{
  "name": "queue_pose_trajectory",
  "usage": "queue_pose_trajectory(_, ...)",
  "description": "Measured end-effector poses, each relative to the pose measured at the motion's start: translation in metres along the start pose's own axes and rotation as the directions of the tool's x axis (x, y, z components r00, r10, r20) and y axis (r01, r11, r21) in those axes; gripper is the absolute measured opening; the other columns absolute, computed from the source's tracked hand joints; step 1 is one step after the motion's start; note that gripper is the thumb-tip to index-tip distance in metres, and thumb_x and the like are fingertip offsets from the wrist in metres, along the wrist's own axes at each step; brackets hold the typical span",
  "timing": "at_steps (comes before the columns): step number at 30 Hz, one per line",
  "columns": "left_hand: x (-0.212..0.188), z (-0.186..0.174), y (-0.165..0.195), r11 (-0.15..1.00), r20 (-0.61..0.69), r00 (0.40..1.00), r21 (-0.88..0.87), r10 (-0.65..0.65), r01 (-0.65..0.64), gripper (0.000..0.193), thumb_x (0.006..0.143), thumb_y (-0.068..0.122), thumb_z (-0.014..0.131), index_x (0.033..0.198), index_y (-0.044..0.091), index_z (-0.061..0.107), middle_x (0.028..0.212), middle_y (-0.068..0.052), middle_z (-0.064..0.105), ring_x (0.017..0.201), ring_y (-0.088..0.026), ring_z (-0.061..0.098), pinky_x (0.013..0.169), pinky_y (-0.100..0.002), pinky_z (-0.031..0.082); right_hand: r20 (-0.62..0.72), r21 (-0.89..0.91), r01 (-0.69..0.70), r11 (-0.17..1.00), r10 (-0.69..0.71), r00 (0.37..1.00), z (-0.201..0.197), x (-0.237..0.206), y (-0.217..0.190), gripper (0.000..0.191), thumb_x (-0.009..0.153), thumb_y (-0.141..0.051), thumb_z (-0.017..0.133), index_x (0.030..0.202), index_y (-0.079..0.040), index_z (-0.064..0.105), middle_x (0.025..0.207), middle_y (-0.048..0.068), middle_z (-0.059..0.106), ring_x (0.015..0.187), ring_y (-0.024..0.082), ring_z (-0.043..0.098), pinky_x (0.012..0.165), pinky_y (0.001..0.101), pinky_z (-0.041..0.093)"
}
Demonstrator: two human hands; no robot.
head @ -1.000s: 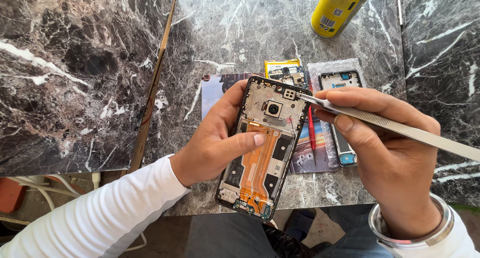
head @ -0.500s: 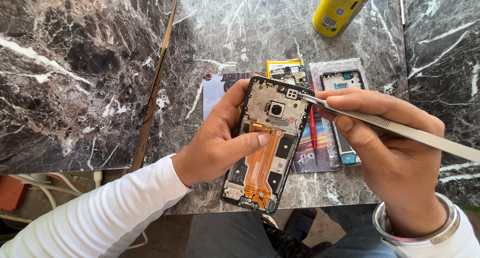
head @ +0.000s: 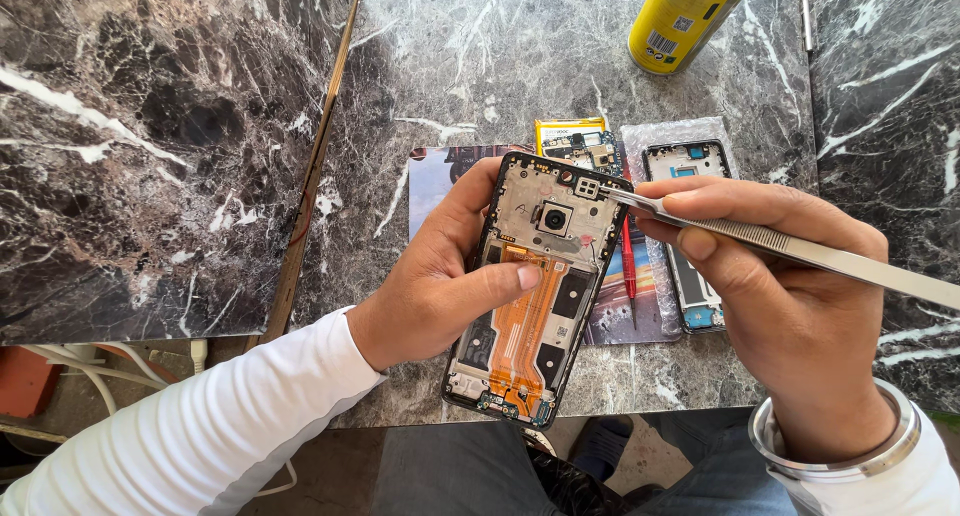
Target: The person removes a small internal component from a disassembled smartphone, places it on the table, then sprays the phone's interior with a compressed-air can. They use tweezers to reposition small parts inside the phone chassis. The person handles the phone, a battery, and a screen assembly while working at a marble-topped table.
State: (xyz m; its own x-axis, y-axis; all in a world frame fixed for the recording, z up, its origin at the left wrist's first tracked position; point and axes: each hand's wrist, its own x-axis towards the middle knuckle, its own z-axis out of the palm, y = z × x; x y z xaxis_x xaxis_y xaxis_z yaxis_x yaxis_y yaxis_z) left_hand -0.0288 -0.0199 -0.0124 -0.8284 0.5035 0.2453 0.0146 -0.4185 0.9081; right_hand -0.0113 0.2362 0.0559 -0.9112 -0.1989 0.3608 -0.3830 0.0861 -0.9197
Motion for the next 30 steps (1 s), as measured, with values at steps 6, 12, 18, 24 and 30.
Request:
queue_pose_trajectory(6,-0.001,0.0,-0.002,1.0,0.002,1.0,-0.003,0.012,-0.012,0.069,0.101,0.002,0.062,0.16,0.006,0.028,0.144,-0.01,0.058,0.137,-0.018,0.058,0.12,-0.039,0.05,-0.055,-0.081,-0.032,0.996,0.028,0.998,0.007,0.004,-0.01,0.017,0.098,0.003,0.063,0.114,0.006,0.068,0.119,0.023,0.073,0.109,0.024,0.074,0.098,0.0318,0.061)
queue_pose_trajectory(12,-0.002,-0.001,-0.006,0.998,-0.009,1.0,-0.055,-0.008,0.007,0.074,0.101,0.0,0.062,0.164,0.004,0.024,0.147,-0.01,0.055,0.138,-0.018,0.054,0.12,-0.037,0.045,-0.053,-0.095,-0.038,0.995,0.033,0.998,0.008,0.006,-0.012,0.017,0.096,0.003,0.062,0.112,0.005,0.067,0.116,0.021,0.072,0.106,0.022,0.074,0.094,0.0283,0.062)
queue_pose_trajectory(18,-0.001,-0.001,-0.006,0.999,-0.004,1.0,-0.047,-0.001,0.001,0.075,0.101,0.0,0.062,0.165,0.004,0.023,0.148,-0.009,0.054,0.138,-0.016,0.053,0.121,-0.036,0.044,-0.012,-0.144,0.019,0.989,-0.021,1.0,0.003,0.004,-0.009,0.015,0.1,0.004,0.064,0.114,0.006,0.069,0.12,0.022,0.072,0.11,0.023,0.073,0.099,0.0287,0.06)
queue_pose_trajectory(24,-0.001,0.0,-0.003,0.993,0.007,0.999,-0.109,-0.035,0.036,0.068,0.101,-0.001,0.062,0.161,0.002,0.031,0.145,-0.01,0.057,0.137,-0.016,0.054,0.121,-0.036,0.043,-0.005,0.04,-0.016,0.999,0.016,1.0,0.001,0.006,-0.001,0.015,0.099,0.001,0.061,0.111,0.007,0.068,0.121,0.02,0.069,0.112,0.025,0.072,0.104,0.0371,0.063)
queue_pose_trajectory(30,0.0,0.0,-0.003,0.994,0.009,0.999,-0.098,-0.037,0.037,0.068,0.101,-0.001,0.062,0.161,0.002,0.031,0.145,-0.009,0.057,0.136,-0.016,0.054,0.12,-0.035,0.043,0.05,0.097,-0.029,0.995,0.024,0.998,-0.008,0.003,0.01,0.014,0.105,0.0,0.061,0.113,0.01,0.068,0.118,0.024,0.07,0.111,0.028,0.073,0.107,0.0417,0.063)
